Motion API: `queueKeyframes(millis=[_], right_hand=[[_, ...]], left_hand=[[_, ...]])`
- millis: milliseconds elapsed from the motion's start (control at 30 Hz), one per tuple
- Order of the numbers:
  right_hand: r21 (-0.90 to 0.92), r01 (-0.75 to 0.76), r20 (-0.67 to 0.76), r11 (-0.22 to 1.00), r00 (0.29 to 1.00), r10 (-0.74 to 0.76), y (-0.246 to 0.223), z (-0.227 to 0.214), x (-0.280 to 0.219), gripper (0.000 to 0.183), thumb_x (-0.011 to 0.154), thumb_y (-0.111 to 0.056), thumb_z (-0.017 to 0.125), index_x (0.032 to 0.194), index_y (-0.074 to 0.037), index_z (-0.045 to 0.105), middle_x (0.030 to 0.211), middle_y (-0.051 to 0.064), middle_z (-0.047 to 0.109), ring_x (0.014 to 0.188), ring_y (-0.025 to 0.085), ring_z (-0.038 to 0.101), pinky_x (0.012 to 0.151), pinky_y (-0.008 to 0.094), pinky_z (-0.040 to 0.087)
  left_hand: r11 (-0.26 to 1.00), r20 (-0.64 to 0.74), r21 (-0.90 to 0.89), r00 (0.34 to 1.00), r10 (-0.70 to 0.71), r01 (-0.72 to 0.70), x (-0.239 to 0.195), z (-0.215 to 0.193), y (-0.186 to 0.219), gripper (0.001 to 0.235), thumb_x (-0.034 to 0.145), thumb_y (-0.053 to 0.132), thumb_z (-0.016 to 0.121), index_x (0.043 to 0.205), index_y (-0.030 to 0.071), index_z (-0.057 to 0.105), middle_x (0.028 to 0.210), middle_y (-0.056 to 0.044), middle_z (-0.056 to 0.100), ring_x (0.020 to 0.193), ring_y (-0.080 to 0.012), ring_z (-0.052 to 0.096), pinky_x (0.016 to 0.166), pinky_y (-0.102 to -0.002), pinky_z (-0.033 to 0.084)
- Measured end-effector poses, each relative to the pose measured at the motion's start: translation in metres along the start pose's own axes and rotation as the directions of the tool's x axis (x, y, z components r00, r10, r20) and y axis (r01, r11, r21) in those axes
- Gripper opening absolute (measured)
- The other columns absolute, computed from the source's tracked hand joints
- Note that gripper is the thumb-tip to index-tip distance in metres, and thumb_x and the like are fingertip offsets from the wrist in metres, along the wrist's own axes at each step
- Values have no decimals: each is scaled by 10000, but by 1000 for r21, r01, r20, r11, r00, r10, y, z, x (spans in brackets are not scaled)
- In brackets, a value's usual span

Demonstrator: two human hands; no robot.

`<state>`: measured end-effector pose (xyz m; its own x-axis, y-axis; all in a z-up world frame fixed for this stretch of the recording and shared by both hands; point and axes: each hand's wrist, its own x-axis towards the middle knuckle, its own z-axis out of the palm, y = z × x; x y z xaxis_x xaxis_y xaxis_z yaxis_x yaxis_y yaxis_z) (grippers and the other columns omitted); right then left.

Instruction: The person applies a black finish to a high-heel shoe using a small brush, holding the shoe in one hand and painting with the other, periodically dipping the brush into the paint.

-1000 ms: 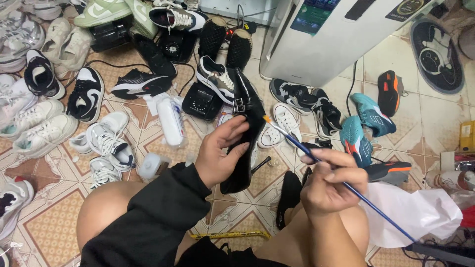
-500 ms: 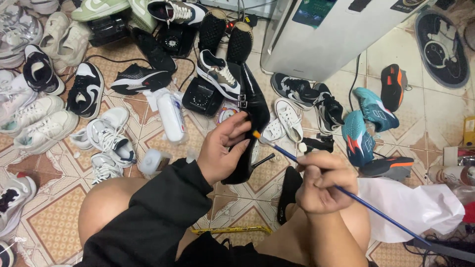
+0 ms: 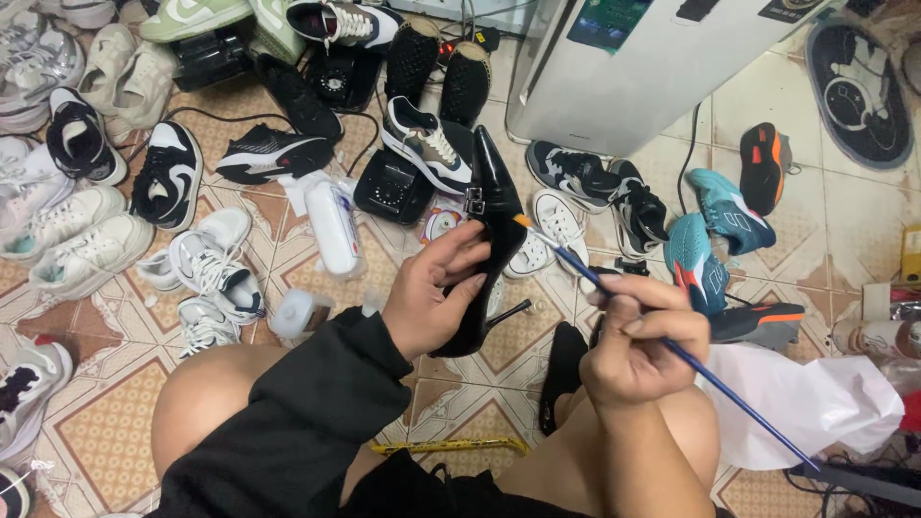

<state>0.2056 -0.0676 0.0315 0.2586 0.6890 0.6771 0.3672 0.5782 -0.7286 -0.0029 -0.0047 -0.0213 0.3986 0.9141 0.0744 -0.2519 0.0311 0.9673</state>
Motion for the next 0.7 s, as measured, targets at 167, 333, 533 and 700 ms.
queueKeyframes(millis=[167, 333, 533, 700], right_hand=[[-1, 78, -27, 997, 997, -78, -5, 4, 7, 224, 1049, 42, 605, 1023, -47, 401, 1110, 248, 654, 853, 232, 712, 777, 314, 638], [-80, -16, -89, 997, 996, 8, 1, 1, 4, 249, 1078, 90, 622, 1016, -33, 415, 1072, 240, 645, 840, 230, 682, 741, 301, 628], [55, 13, -17, 998, 1000, -12, 1, 3, 8, 234, 1034, 79, 630, 1016, -38, 428, 1131, 238, 662, 858, 235, 728, 809, 316, 645], [70, -60, -215, 996, 974, 74, 16, -5, 6, 270, 1108, 140, 636, 1053, -18, 423, 1067, 216, 642, 830, 215, 693, 784, 311, 622]], left_hand=[[1000, 15, 14, 1000, -11, 10, 0, 4, 1, 596, 957, -93, 588, 1522, -42, 402, 1430, -209, 628, 1358, -229, 600, 1085, -299, 495], [998, -4, 53, 1000, -24, 25, -1, 4, 1, 592, 953, -83, 603, 1512, -42, 412, 1396, -206, 652, 1334, -221, 617, 1055, -292, 503], [998, 8, 53, 999, 32, -33, 0, 5, -1, 580, 960, -84, 605, 1510, -44, 423, 1395, -213, 661, 1340, -233, 624, 1073, -297, 497], [989, 1, 148, 1000, 25, -25, -2, 6, 1, 557, 956, -81, 596, 1491, -44, 448, 1362, -197, 683, 1326, -243, 645, 1027, -308, 538]])
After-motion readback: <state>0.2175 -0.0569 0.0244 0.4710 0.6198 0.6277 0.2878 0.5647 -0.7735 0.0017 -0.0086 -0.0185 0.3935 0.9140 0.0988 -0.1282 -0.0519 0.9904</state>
